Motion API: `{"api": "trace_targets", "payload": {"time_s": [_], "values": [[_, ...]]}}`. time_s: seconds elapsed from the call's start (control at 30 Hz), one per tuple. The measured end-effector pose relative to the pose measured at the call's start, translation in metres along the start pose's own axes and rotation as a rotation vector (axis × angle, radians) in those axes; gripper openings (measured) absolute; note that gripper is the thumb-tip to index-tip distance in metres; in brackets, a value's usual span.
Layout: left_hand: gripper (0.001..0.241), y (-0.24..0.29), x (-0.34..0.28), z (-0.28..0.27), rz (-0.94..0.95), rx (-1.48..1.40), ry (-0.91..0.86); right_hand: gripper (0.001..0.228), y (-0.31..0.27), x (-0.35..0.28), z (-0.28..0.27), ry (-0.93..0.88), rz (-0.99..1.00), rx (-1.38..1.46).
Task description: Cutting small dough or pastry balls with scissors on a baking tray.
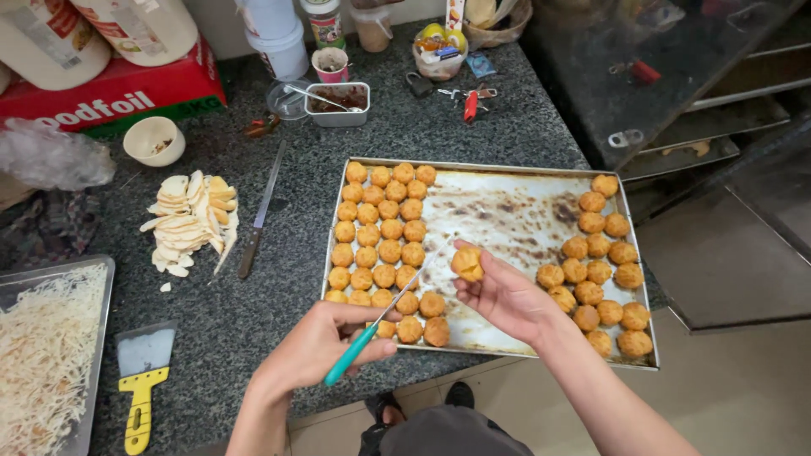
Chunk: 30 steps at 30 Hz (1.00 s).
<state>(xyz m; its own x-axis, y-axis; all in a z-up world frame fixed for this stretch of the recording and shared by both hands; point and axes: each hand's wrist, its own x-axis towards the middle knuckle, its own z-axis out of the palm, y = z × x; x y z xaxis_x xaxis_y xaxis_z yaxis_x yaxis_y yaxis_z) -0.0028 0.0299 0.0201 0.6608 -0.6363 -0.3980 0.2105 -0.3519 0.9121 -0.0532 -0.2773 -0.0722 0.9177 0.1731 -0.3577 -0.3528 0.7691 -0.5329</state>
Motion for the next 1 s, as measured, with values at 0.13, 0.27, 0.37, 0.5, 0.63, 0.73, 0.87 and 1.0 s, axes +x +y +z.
{"api": "trace_targets", "payload": {"time_s": [0.13,0.27,0.37,0.5,0.63,0.73,0.87,1.0], "values": [[0.039,-0.012,-0.006,-0.006,0.002,0.037,0.043,0.066,-0.003,0.022,0.007,0.223,-0.008,-0.143],[0.043,-0.022,-0.011,-0.012,-0.109,0.053,0.069,0.047,0.024,0.056,-0.041,0.486,-0.094,-0.575],[0.043,-0.035,-0.015,-0.020,-0.099,0.079,0.079,0.043,0.052,0.080,-0.071,0.505,-0.138,-0.877],[0.043,-0.041,-0.019,-0.026,-0.100,0.084,0.098,0.050,0.084,0.110,-0.116,0.485,-0.216,-1.217],[0.043,-0.045,-0.021,-0.038,-0.166,0.075,0.091,0.059,0.095,0.113,-0.116,0.382,-0.186,-1.062],[0.046,-0.047,-0.019,-0.049,-0.189,0.095,0.063,0.062,0.083,0.096,-0.091,0.421,-0.207,-0.961],[0.046,-0.055,-0.007,-0.060,-0.150,0.079,0.030,0.057,0.049,0.064,-0.068,0.725,-0.168,-1.232],[0.044,-0.053,0.014,-0.060,-0.108,0.142,-0.002,0.040,0.013,0.023,-0.102,0.829,-0.421,-1.583]]}}
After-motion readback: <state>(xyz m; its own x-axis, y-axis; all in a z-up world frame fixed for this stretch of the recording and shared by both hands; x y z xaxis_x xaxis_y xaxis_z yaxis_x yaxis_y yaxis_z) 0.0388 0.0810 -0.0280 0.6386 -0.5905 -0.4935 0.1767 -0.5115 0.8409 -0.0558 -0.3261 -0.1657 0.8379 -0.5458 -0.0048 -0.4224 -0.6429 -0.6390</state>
